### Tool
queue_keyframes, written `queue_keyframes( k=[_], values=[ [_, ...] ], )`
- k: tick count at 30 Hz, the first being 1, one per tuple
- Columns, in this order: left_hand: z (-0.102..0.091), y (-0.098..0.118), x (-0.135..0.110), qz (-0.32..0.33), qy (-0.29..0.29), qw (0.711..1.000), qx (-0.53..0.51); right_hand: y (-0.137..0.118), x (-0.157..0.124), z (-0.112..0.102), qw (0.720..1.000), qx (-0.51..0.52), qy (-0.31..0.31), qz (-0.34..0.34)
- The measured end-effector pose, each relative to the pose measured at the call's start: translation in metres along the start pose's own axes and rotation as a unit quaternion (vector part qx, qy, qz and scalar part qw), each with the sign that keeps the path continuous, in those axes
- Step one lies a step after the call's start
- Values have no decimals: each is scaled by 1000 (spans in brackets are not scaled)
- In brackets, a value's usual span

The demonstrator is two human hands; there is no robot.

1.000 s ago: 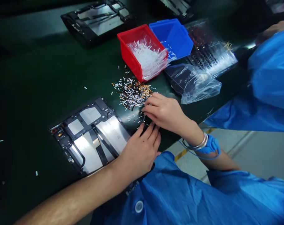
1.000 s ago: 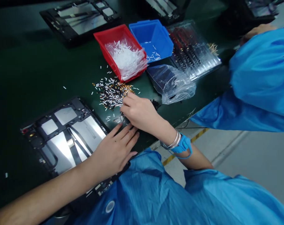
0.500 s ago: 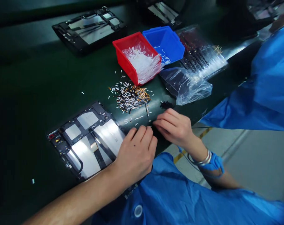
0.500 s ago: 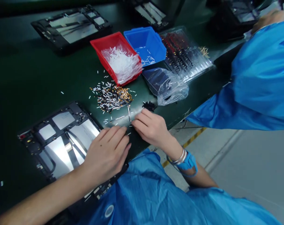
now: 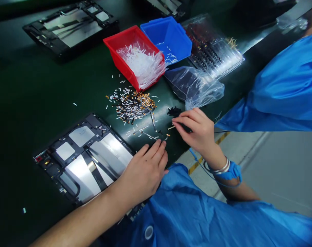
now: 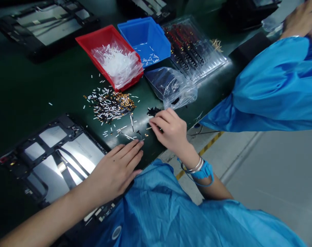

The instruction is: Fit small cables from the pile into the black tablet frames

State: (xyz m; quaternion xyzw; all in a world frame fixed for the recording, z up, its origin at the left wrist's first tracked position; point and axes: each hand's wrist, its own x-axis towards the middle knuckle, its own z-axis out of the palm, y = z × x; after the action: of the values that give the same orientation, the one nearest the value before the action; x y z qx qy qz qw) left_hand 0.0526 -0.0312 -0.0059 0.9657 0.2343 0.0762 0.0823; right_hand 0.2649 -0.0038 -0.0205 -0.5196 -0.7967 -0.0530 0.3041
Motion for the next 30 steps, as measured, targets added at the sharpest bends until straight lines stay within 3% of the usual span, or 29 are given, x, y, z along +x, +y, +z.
queue_keyframes(
  k=[4, 8, 12, 14, 16, 19, 21, 23, 26, 30],
  values=[
    [0, -1, 0, 1, -13, 1000, -1, 9, 19, 8, 990, -111, -83, -18],
    [2, -1, 0, 3, -4, 1000, -8, 11, 29, 11, 984, -127, -122, -12],
    [0, -1, 0, -21, 31, 998, -52, -1, 26, 3, 993, 32, -84, 82],
    [-5, -2, -1, -74, 74, 985, -134, -14, 20, -1, 969, 185, -43, 157],
    [-13, -4, 0, -152, 110, 946, -266, -31, 13, -1, 917, 338, -9, 212],
    [-25, -9, 2, -227, 88, 835, -494, -54, 3, 5, 848, 473, 13, 240],
    [-29, -13, 4, -238, 66, 757, -605, -63, -1, 12, 825, 507, 20, 248],
    [-30, -15, 5, -237, 70, 701, -669, -68, -2, 16, 813, 525, 26, 251],
    [-29, -18, 4, -232, 88, 659, -710, -68, -3, 17, 806, 540, 31, 240],
    [-31, -19, 2, -217, 79, 652, -722, -68, -4, 15, 808, 545, 31, 220]
  ],
)
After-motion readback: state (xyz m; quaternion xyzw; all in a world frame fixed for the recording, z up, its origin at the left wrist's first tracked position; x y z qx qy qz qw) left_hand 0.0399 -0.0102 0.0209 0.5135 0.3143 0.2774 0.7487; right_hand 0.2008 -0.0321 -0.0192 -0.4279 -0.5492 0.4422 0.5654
